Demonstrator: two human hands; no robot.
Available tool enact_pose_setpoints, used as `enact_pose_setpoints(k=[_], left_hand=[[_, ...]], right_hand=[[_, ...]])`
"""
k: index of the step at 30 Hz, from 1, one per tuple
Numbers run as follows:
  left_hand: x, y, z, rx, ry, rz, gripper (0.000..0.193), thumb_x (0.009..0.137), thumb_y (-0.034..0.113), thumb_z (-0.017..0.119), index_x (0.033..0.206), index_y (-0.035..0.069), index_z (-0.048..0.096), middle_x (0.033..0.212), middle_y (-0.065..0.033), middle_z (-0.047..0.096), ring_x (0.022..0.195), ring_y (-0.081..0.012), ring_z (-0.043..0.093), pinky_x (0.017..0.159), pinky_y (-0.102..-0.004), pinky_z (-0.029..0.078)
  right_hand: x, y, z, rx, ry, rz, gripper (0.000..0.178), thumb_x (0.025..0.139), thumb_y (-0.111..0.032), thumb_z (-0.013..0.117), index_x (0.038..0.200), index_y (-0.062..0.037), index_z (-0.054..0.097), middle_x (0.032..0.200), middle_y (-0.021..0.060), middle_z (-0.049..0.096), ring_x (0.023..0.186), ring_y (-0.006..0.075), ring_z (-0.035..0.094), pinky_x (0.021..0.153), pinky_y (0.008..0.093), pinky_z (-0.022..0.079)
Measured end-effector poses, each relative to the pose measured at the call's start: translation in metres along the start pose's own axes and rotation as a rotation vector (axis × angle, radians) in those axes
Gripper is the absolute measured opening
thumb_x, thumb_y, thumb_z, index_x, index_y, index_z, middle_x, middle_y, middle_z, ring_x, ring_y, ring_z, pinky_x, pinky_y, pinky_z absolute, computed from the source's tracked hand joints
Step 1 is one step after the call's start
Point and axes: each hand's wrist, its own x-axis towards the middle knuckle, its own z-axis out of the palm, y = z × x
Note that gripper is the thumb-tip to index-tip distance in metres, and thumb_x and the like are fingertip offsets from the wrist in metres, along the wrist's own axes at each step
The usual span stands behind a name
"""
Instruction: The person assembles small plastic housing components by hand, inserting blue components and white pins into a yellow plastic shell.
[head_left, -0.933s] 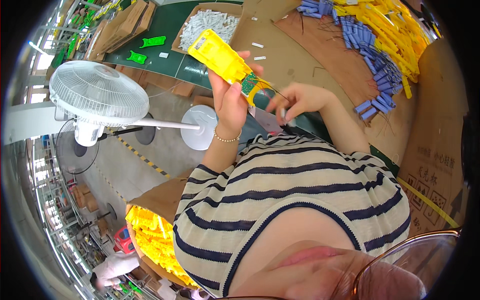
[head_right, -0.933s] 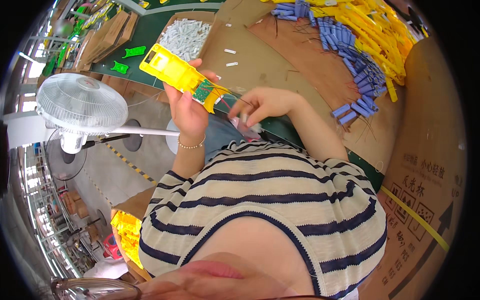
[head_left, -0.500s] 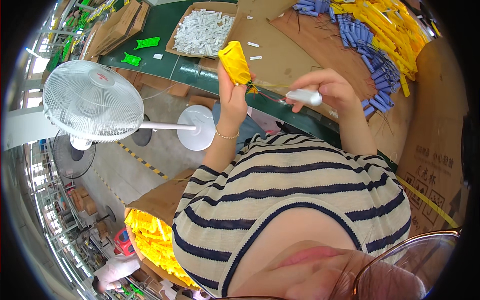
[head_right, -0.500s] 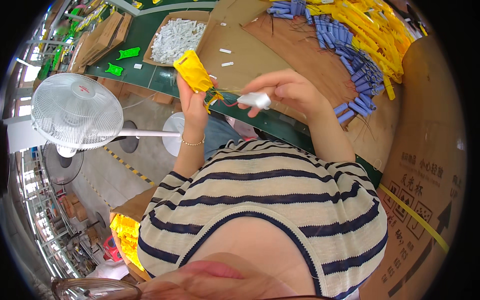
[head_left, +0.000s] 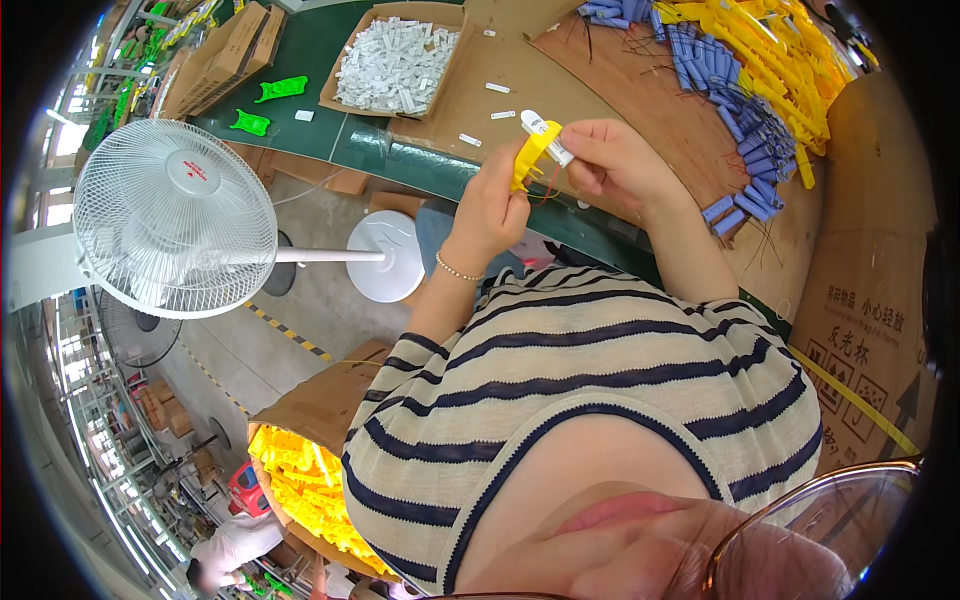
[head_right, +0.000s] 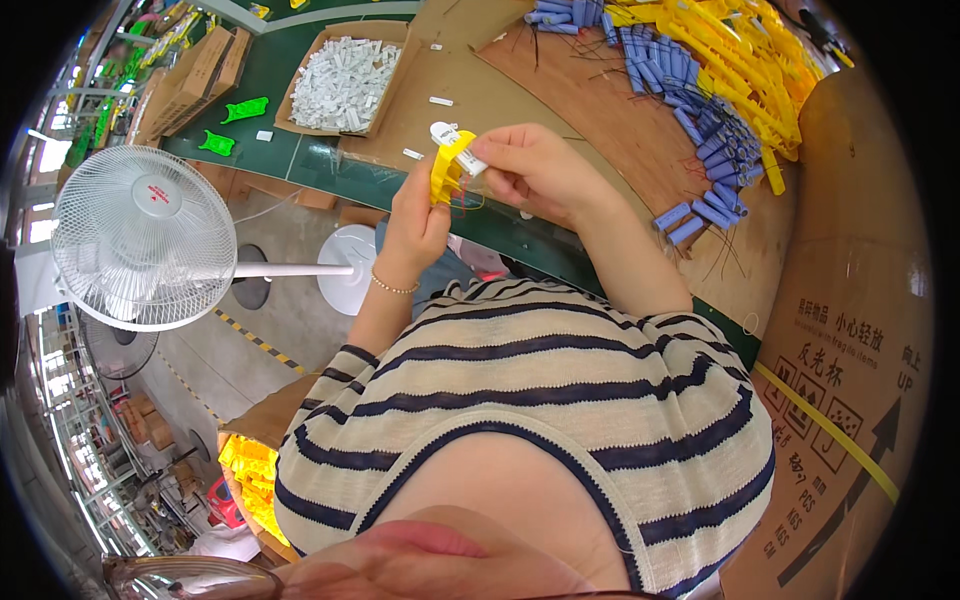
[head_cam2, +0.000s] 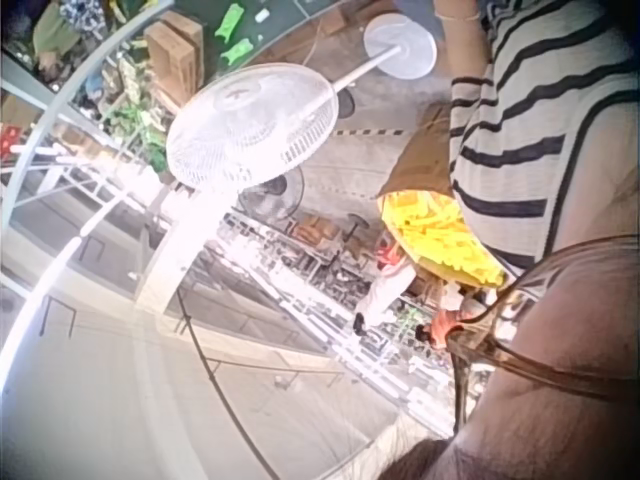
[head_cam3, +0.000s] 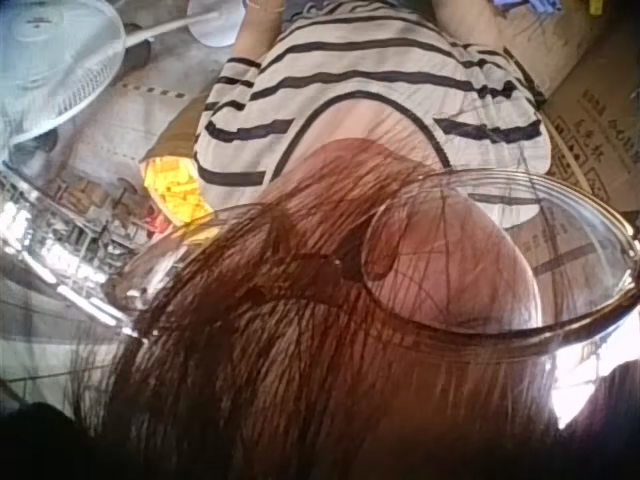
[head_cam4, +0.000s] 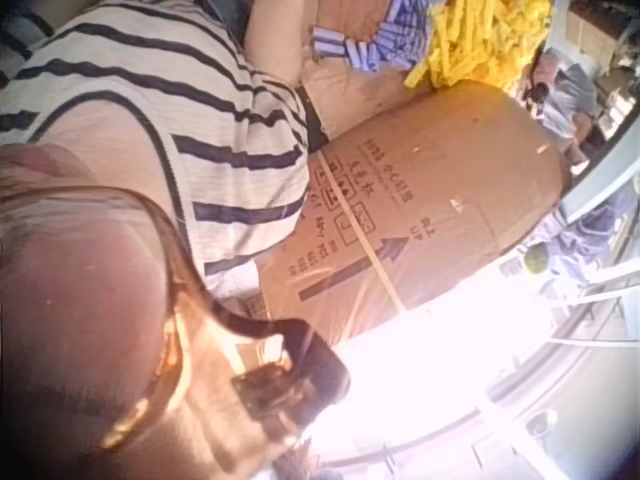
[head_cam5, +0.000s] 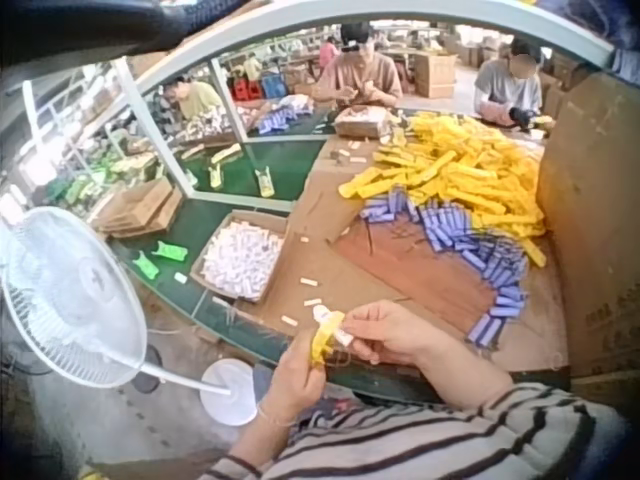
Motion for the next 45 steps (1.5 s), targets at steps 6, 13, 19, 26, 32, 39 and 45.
enact_pose_setpoints(k=[6, 13, 19, 26, 32, 39, 45], left_hand=[[-0.006, -0.005, 0.001, -0.121, -0.088, -0.103, 0.041, 0.077, 0.003, 0.041, 0.118, -0.003, 0.046, 0.090, -0.0154, 0.060, 0.076, -0.0234, 0.060, 0.069, -0.0311, 0.048], [-0.009, -0.006, 0.007, -0.465, -0.214, -0.163, 0.045, 0.090, 0.030, 0.038, 0.117, -0.004, 0.046, 0.090, -0.0107, 0.061, 0.077, -0.0170, 0.059, 0.070, -0.0279, 0.048], [-0.008, 0.002, 0.018, -0.618, -0.157, -0.268, 0.055, 0.096, 0.046, 0.033, 0.116, -0.003, 0.047, 0.093, -0.0098, 0.060, 0.080, -0.0147, 0.059, 0.070, -0.0258, 0.047], [-0.007, -0.001, 0.021, -0.844, -0.106, -0.399, 0.044, 0.098, 0.039, 0.038, 0.116, 0.000, 0.048, 0.093, -0.0096, 0.060, 0.079, -0.0143, 0.058, 0.071, -0.0261, 0.048], [-0.007, -0.002, 0.023, -0.649, 0.218, -0.394, 0.038, 0.098, 0.028, 0.042, 0.120, -0.002, 0.052, 0.093, -0.0050, 0.061, 0.080, -0.0095, 0.056, 0.071, -0.0229, 0.046], [-0.005, 0.004, 0.023, -0.716, 0.177, -0.438, 0.038, 0.099, 0.027, 0.041, 0.121, -0.002, 0.053, 0.100, -0.0052, 0.061, 0.085, -0.0077, 0.056, 0.072, -0.0217, 0.045], [0.000, 0.012, 0.025, -0.660, 0.244, -0.379, 0.034, 0.095, 0.018, 0.048, 0.123, -0.001, 0.052, 0.106, -0.0083, 0.060, 0.088, -0.0115, 0.056, 0.077, -0.0238, 0.045]], right_hand=[[0.000, -0.001, -0.002, -0.423, 0.247, -0.040, 0.022, 0.082, -0.011, 0.065, 0.100, 0.0009, 0.060, 0.078, 0.0050, 0.061, 0.064, 0.0081, 0.053, 0.056, 0.0197, 0.040], [0.008, 0.002, -0.004, -1.185, 0.258, -0.902, 0.036, 0.077, -0.012, 0.068, 0.111, -0.0053, 0.061, 0.101, 0.0109, 0.062, 0.095, 0.0178, 0.061, 0.078, 0.0287, 0.050], [0.012, 0.019, -0.003, -0.474, 0.195, -0.458, 0.032, 0.083, -0.005, 0.062, 0.114, -0.0016, 0.058, 0.105, 0.0097, 0.063, 0.091, 0.0136, 0.062, 0.076, 0.0255, 0.051], [0.016, 0.016, 0.009, -0.130, 0.257, -0.355, 0.031, 0.081, -0.010, 0.066, 0.110, -0.0014, 0.058, 0.096, 0.0043, 0.063, 0.086, 0.0103, 0.059, 0.070, 0.0258, 0.049], [0.007, 0.017, 0.022, -0.979, 0.390, -0.438, 0.032, 0.074, -0.026, 0.073, 0.093, -0.0012, 0.063, 0.087, 0.0084, 0.061, 0.078, 0.0172, 0.053, 0.068, 0.0284, 0.045], [0.011, 0.022, 0.022, -0.871, 0.458, -0.425, 0.028, 0.075, -0.022, 0.071, 0.091, 0.0007, 0.063, 0.089, 0.0114, 0.065, 0.077, 0.0190, 0.059, 0.071, 0.0297, 0.048], [0.007, 0.023, 0.030, -0.668, 0.407, -0.475, 0.048, 0.078, -0.008, 0.068, 0.122, -0.0004, 0.050, 0.099, 0.0099, 0.065, 0.092, 0.0151, 0.060, 0.080, 0.0263, 0.047]])
